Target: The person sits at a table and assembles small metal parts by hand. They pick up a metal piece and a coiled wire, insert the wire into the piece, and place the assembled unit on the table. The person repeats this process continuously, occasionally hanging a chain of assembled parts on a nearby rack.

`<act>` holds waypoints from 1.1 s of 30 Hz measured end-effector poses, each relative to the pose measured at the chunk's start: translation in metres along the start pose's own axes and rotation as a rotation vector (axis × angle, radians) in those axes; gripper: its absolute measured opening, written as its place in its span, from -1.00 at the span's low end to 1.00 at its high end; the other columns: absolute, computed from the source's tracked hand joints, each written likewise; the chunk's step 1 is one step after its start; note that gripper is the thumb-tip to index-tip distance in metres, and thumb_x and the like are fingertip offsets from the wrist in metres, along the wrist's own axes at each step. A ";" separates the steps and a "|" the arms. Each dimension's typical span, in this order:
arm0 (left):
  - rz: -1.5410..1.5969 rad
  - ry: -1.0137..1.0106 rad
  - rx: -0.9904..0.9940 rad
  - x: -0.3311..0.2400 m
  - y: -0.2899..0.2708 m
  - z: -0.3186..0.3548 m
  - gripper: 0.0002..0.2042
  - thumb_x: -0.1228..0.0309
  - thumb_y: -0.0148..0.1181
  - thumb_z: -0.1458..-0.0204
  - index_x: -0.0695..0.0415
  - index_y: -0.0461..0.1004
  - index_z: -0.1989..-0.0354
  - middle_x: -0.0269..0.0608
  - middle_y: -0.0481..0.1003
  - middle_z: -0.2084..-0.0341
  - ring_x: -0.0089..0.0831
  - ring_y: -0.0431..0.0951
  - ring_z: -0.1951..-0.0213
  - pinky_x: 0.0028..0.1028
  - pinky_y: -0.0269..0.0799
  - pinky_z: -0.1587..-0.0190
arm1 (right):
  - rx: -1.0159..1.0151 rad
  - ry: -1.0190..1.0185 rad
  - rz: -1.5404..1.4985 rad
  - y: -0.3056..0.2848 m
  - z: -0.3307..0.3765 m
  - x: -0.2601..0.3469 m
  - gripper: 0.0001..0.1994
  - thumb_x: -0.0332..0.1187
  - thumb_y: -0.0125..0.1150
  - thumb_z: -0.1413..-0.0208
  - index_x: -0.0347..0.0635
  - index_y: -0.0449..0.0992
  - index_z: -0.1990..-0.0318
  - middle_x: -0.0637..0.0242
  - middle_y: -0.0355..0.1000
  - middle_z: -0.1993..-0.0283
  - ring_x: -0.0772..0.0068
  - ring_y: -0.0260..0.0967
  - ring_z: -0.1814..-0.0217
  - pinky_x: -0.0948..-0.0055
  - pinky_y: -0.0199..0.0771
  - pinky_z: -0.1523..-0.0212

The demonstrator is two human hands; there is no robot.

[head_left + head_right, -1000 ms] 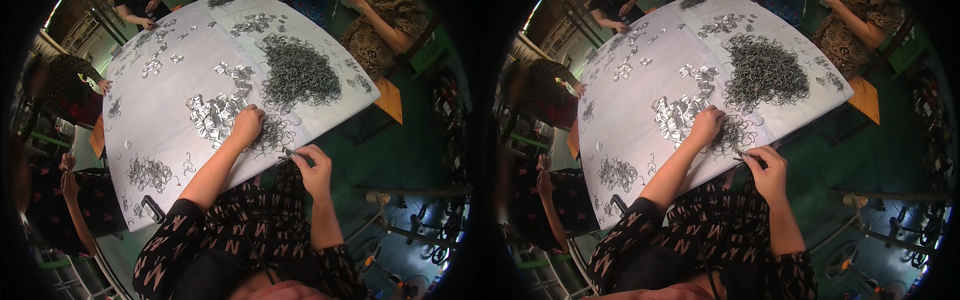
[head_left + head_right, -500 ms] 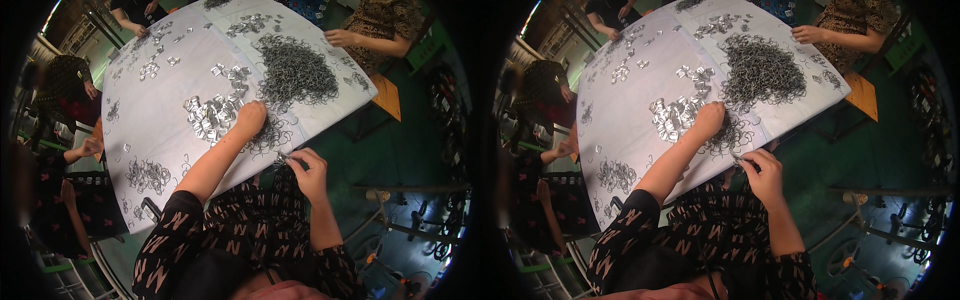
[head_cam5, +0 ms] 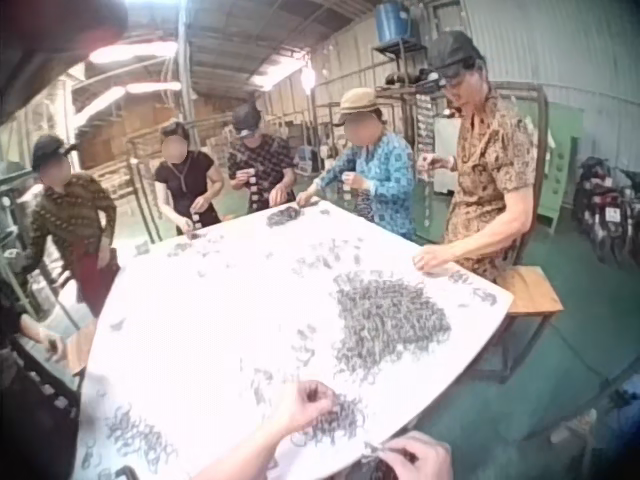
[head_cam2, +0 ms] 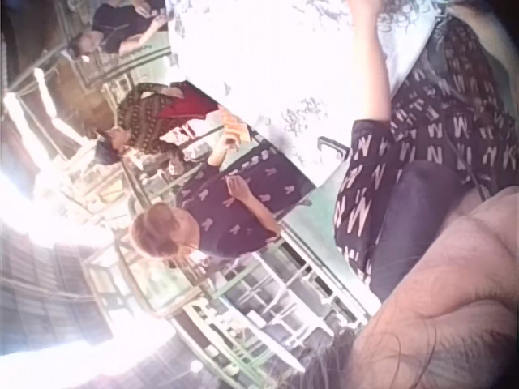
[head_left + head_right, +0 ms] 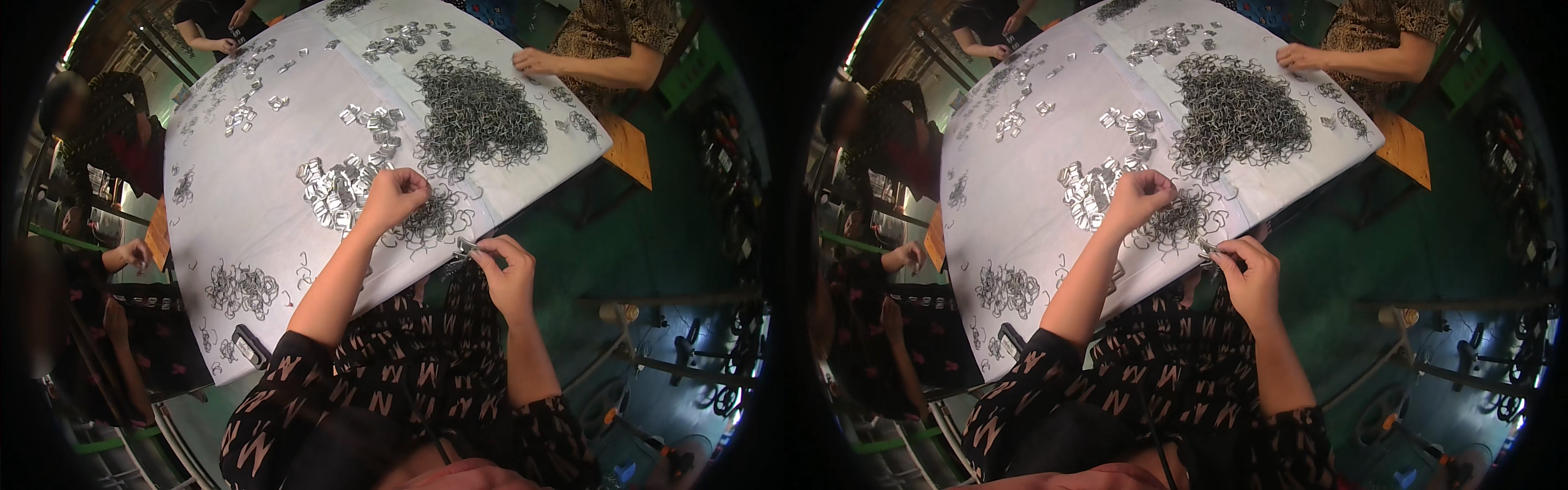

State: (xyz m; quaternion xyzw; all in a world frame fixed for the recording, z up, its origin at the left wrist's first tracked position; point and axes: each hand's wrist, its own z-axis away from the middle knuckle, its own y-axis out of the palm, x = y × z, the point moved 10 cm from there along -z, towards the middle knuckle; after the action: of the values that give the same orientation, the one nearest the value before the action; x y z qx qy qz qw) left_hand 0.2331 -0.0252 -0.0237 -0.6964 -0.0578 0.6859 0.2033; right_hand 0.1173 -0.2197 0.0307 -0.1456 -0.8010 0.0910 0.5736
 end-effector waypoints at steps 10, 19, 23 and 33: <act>0.202 0.249 0.080 -0.070 0.021 0.085 -0.91 0.57 0.30 0.06 0.26 0.48 0.44 -0.29 0.47 0.40 -0.53 0.42 0.31 -0.55 0.30 0.23 | 0.024 -0.040 0.016 0.010 -0.002 0.017 -0.89 -0.57 0.32 0.09 -0.35 0.52 0.38 0.20 0.43 0.48 0.32 0.42 0.46 0.47 0.37 0.41; 0.102 0.385 0.029 -0.089 0.029 0.086 -0.90 0.55 0.26 0.04 0.25 0.45 0.40 -0.23 0.47 0.41 -0.43 0.44 0.27 -0.48 0.33 0.16 | -0.001 -0.059 0.047 0.003 0.004 0.023 -0.89 -0.54 0.31 0.08 -0.33 0.52 0.38 0.20 0.43 0.47 0.28 0.41 0.45 0.43 0.36 0.41; 0.144 0.310 0.122 -0.100 0.039 0.089 -0.90 0.56 0.21 -0.02 0.27 0.41 0.34 -0.25 0.49 0.41 -0.50 0.45 0.27 -0.50 0.36 0.14 | -0.031 -0.057 -0.005 0.000 0.007 0.025 -0.88 -0.55 0.32 0.09 -0.32 0.52 0.36 0.22 0.44 0.45 0.32 0.41 0.45 0.44 0.37 0.39; 0.158 0.621 0.064 -0.157 0.042 0.100 -0.85 0.54 0.28 0.03 0.27 0.46 0.31 -0.16 0.51 0.35 -0.34 0.50 0.26 -0.44 0.39 0.16 | -0.299 -0.124 0.000 -0.040 0.017 0.050 -0.87 -0.55 0.34 0.07 -0.40 0.53 0.36 0.28 0.45 0.41 0.48 0.40 0.37 0.55 0.38 0.31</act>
State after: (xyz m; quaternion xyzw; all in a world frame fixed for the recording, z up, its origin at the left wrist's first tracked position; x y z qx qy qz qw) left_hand 0.1184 -0.0993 0.1098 -0.8680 0.0828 0.4555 0.1794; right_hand 0.0816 -0.2399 0.0818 -0.2234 -0.8395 -0.0205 0.4948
